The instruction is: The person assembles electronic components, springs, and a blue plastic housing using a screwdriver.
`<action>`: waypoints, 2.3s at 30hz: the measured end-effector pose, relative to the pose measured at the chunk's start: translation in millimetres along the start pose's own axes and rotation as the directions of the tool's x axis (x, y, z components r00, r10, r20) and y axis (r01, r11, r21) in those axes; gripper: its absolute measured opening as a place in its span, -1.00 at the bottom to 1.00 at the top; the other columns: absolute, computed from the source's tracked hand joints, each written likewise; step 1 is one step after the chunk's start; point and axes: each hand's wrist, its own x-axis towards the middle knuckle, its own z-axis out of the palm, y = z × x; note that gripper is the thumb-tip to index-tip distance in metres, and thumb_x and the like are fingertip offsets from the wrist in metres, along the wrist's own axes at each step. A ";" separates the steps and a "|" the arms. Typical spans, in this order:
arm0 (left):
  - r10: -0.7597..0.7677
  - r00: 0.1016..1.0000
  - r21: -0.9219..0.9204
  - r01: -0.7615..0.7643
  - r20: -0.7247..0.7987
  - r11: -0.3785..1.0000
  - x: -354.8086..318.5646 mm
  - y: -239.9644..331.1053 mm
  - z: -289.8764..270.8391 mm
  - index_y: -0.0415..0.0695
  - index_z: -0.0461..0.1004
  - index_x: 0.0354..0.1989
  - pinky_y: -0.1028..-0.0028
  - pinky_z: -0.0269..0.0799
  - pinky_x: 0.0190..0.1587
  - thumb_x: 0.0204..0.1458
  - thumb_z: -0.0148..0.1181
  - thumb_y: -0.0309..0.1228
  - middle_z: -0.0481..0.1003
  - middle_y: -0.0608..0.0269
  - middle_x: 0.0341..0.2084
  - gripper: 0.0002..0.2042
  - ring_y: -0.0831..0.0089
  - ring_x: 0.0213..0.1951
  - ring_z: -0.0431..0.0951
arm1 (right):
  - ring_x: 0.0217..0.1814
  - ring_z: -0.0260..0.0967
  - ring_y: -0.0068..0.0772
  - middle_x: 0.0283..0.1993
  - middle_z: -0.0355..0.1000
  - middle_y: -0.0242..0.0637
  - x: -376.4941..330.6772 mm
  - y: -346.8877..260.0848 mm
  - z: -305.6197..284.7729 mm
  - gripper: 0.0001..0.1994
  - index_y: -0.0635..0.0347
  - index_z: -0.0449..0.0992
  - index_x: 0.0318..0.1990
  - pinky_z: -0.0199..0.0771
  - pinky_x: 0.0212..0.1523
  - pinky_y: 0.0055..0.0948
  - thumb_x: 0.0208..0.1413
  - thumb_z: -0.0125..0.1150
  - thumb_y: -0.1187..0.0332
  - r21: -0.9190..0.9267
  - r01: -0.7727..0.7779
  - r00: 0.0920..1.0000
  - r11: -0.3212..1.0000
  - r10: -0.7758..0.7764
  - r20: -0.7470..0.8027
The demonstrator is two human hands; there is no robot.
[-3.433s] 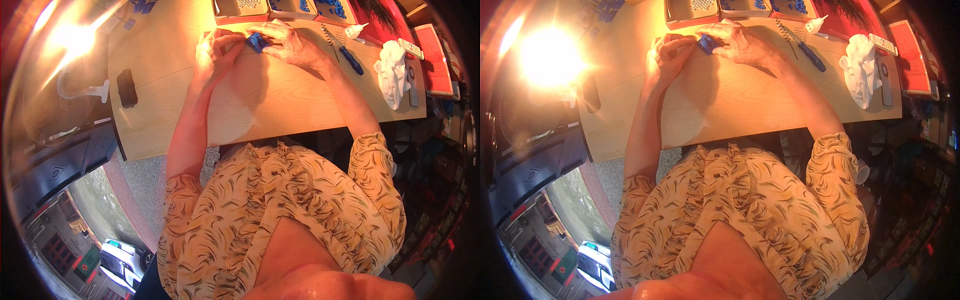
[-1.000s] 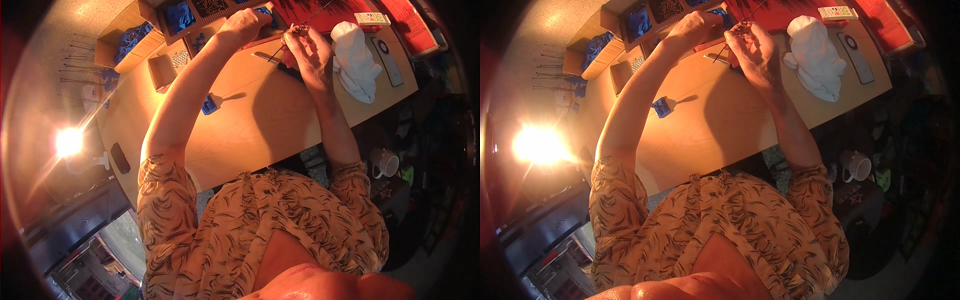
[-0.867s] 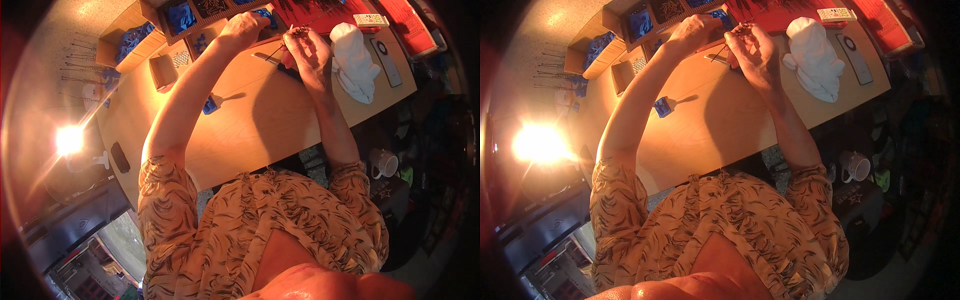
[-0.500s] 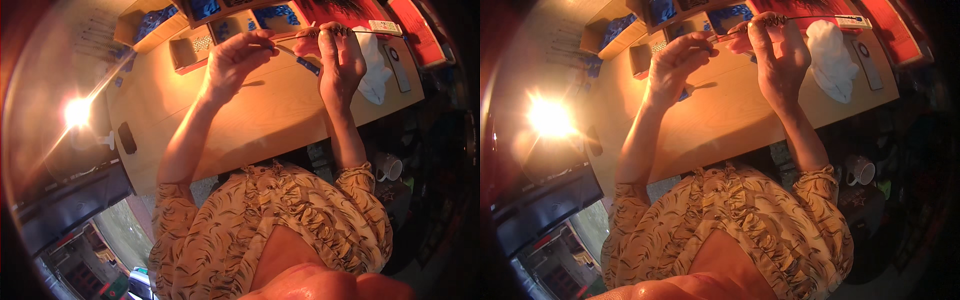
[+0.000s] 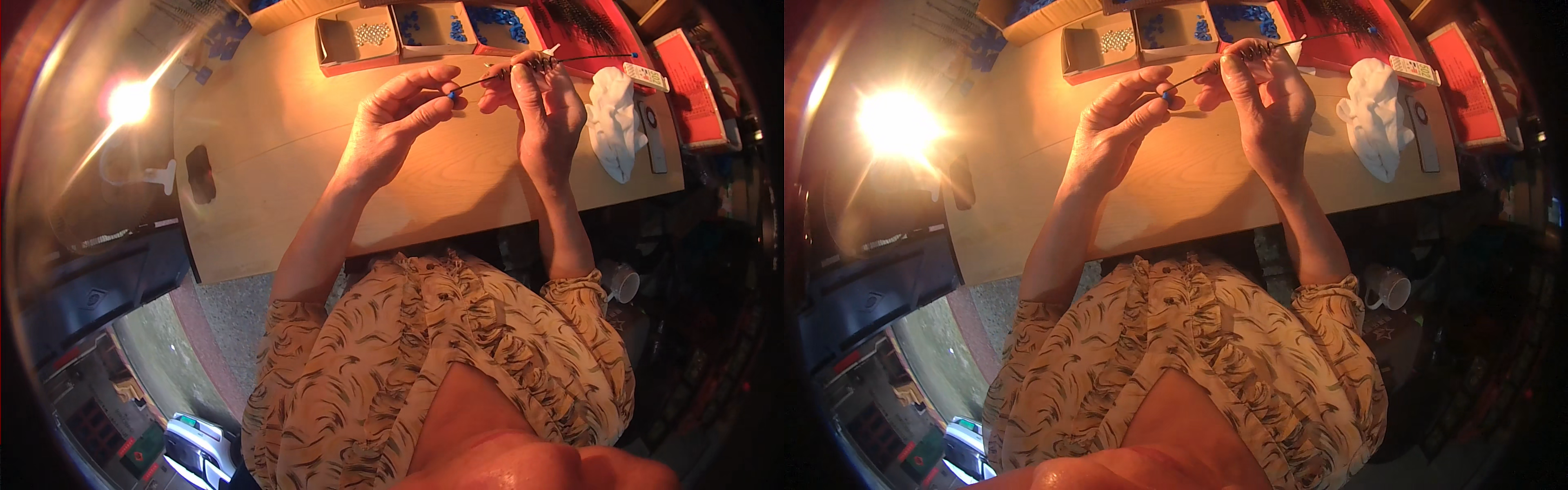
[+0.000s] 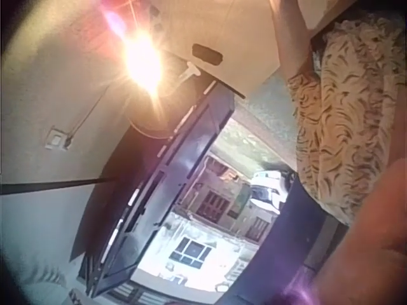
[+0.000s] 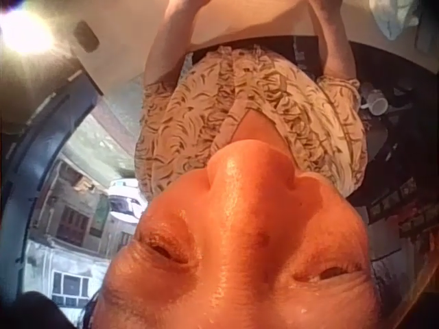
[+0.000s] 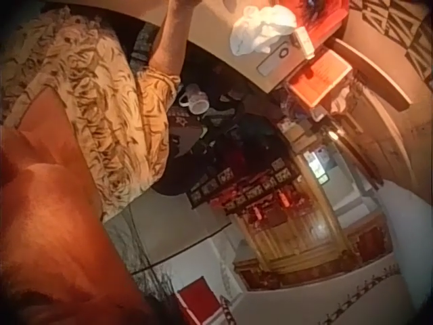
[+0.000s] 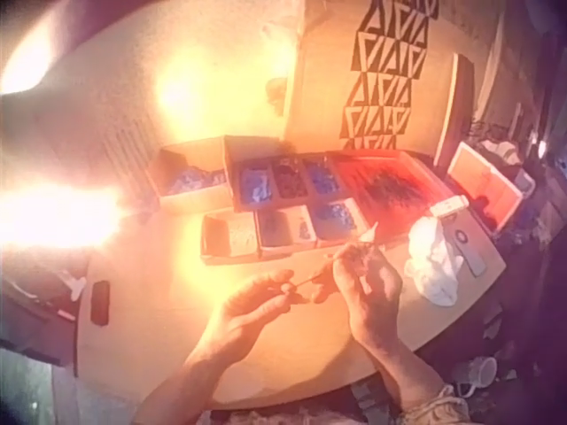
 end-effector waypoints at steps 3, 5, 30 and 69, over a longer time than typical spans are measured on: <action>-0.035 0.999 0.016 0.035 -0.038 0.999 -10.1 -0.5 -2.8 -0.22 0.48 0.18 0.44 0.51 0.07 0.21 0.26 -0.52 0.58 0.26 -0.11 -0.64 0.42 -0.04 0.62 | -0.36 0.60 -0.37 -0.25 0.58 -0.12 -4.5 0.0 1.8 -0.86 0.33 0.40 -0.04 0.62 -0.25 -0.45 0.39 0.08 0.42 -0.026 -0.021 0.999 0.999 0.022 0.037; -0.038 0.998 0.004 0.038 -0.047 0.999 -14.6 -2.6 -4.5 -0.22 0.48 0.19 0.45 0.49 0.06 0.22 0.25 -0.51 0.58 0.26 -0.10 -0.64 0.43 -0.04 0.61 | -0.37 0.59 -0.38 -0.26 0.58 -0.12 -5.1 0.2 3.2 -0.85 0.34 0.40 -0.04 0.61 -0.24 -0.44 0.39 0.07 0.42 -0.010 -0.027 0.999 1.000 0.028 0.046; -0.072 0.997 0.012 0.072 -0.022 0.997 -35.9 -7.2 -6.8 -0.21 0.47 0.20 0.49 0.43 0.04 0.26 0.19 -0.50 0.56 0.27 0.00 -0.66 0.47 -0.04 0.56 | -0.34 0.56 -0.44 -0.23 0.56 -0.16 -15.2 0.5 -0.4 -0.85 0.31 0.41 -0.03 0.60 -0.23 -0.48 0.37 0.11 0.43 -0.061 -0.073 0.984 0.995 0.082 0.157; 0.152 0.960 0.854 0.128 -0.234 0.505 -20.5 13.1 -39.5 -0.17 0.62 -0.14 0.44 0.58 -0.18 0.00 0.48 -0.33 0.62 0.23 -0.23 -0.71 0.44 -0.24 0.62 | -0.50 0.42 -0.67 -0.41 0.49 -0.39 20.1 70.8 -45.6 -0.73 0.34 0.52 -0.18 0.44 -0.49 -0.62 0.34 0.16 0.24 -0.595 -0.311 0.865 0.741 0.480 0.145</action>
